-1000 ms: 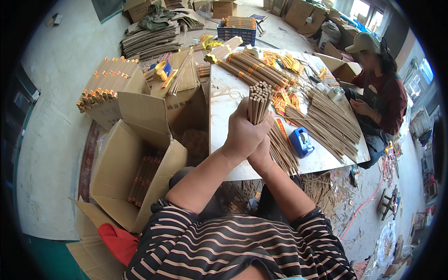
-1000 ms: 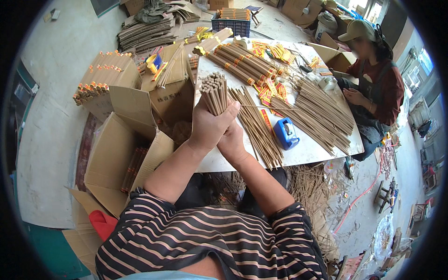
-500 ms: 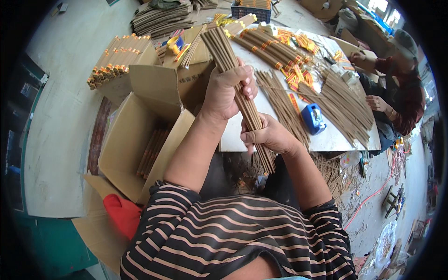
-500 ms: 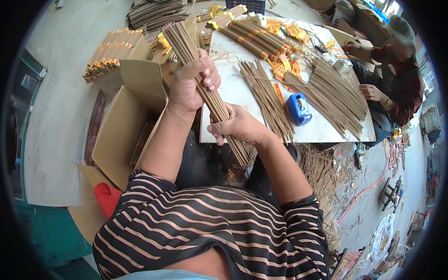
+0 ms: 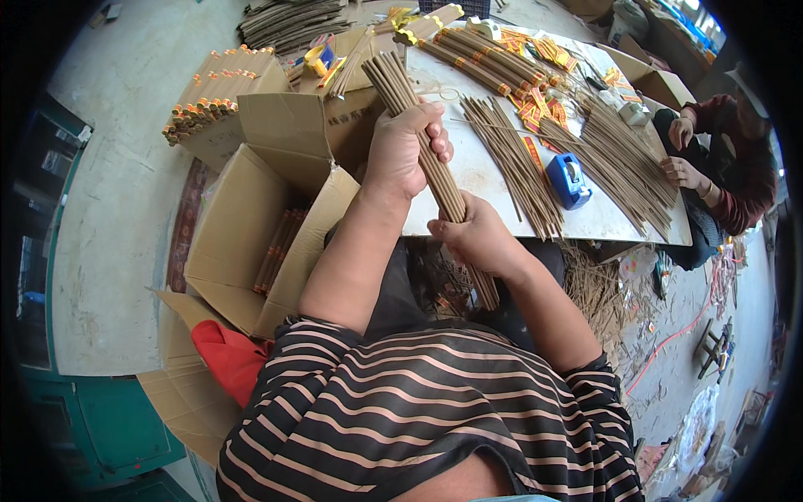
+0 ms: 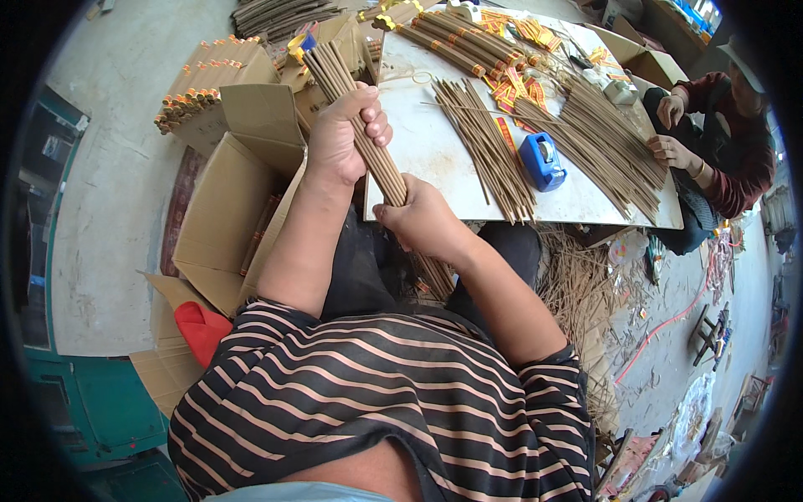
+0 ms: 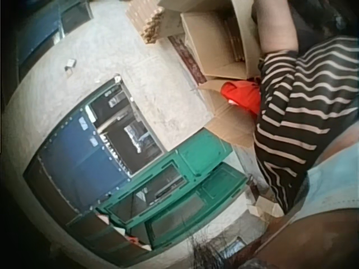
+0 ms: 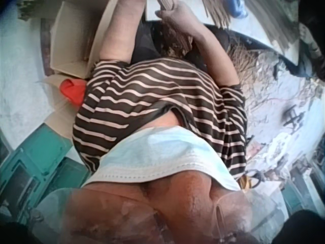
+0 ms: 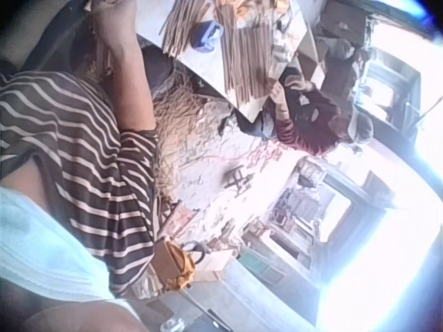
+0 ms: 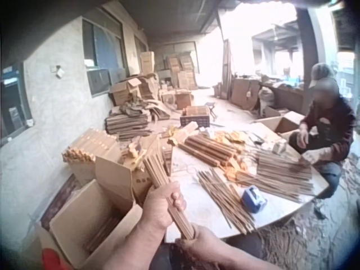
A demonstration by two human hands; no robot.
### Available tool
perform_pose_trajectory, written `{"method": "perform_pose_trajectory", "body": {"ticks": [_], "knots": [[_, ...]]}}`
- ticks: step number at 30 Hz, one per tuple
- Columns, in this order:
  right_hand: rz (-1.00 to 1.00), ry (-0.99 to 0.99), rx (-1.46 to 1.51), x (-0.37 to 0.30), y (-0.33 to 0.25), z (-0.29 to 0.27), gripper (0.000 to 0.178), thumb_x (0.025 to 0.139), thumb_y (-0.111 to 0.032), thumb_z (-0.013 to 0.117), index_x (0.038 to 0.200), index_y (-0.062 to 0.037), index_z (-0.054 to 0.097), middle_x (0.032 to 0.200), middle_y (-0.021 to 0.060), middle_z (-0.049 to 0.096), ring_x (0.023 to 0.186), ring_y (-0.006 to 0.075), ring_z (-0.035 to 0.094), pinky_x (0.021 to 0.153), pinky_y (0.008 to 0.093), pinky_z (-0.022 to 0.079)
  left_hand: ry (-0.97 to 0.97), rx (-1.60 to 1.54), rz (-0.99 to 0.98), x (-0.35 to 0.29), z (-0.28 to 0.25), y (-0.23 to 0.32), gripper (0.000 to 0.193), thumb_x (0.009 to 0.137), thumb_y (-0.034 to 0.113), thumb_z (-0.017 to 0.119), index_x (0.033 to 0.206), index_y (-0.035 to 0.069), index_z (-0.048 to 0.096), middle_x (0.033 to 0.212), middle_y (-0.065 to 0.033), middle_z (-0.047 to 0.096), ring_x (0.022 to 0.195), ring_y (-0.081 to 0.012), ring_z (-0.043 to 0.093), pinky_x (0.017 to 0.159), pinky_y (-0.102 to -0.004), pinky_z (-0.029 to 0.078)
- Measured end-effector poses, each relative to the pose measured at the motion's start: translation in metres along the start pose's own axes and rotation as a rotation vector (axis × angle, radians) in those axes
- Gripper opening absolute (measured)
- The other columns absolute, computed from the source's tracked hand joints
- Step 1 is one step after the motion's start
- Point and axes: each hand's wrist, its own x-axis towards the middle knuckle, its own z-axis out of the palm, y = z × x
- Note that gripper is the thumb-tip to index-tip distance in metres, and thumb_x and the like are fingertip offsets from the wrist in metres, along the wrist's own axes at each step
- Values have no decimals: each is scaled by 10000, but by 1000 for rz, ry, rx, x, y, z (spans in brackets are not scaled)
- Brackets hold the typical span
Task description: The person gathers thin wooden sticks from a table, aligns them into bundles, and secures each bundle with a small paper wrapper and a rubber band. Finished bundles are placed into a cardboard box.
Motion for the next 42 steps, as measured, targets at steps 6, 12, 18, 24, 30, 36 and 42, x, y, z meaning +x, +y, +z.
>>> {"method": "perform_pose_trajectory", "body": {"ticks": [6, 12, 18, 24, 30, 36, 42], "knots": [[26, -8, -86, 4, 5, -3, 232, 778, -155, 641, 839, -10, 470, 636, 67, 546, 481, 141, 523, 462, 289, 438, 66, -41, 10, 2, -13, -7, 154, 771, 69, 615, 719, 98, 472, 568, 10, 463, 475, -108, 473, 453, -265, 393], [190, -64, -67, 18, 8, -6, 204, 795, -112, 608, 883, -8, 456, 601, 35, 516, 441, 107, 490, 412, 252, 418, 171, -110, 4, 15, -33, -19, 105, 768, 53, 606, 735, 75, 509, 583, 0, 471, 478, -114, 459, 459, -272, 394], [157, 46, -219, 37, 24, 4, 174, 764, -106, 624, 801, 11, 500, 626, 82, 567, 514, 192, 569, 485, 311, 456, 174, -140, -50, 27, -59, -28, 98, 768, 51, 609, 737, 74, 519, 577, 10, 452, 480, -103, 447, 462, -262, 385], [400, -170, 335, 53, 26, -3, 209, 752, -37, 654, 843, -16, 467, 562, 46, 499, 387, 114, 478, 347, 235, 413, 141, -343, -134, 46, -89, -42, 119, 793, 59, 585, 723, 74, 490, 580, -7, 462, 475, -117, 455, 460, -274, 399], [270, 150, -669, 69, 47, 7, 211, 784, -87, 634, 855, -4, 454, 605, 37, 527, 420, 117, 496, 379, 239, 415, 368, -93, -116, 50, -91, -52, 75, 786, 82, 601, 769, 39, 542, 582, -4, 473, 479, -122, 467, 465, -277, 405], [457, -181, 307, 66, 37, 1, 161, 790, -48, 611, 811, -22, 453, 587, 23, 489, 411, 108, 476, 367, 239, 403, 92, -452, -158, 54, -112, -49, 148, 784, 53, 605, 698, 71, 486, 572, -30, 481, 453, -140, 468, 447, -302, 402], [257, 104, -394, 75, 51, 13, 171, 794, -83, 600, 808, -35, 436, 560, 23, 489, 382, 101, 457, 353, 230, 380, 230, -168, -115, 44, -106, -57, 138, 803, 94, 613, 722, 86, 501, 540, -25, 493, 459, -144, 478, 469, -286, 416]]}}
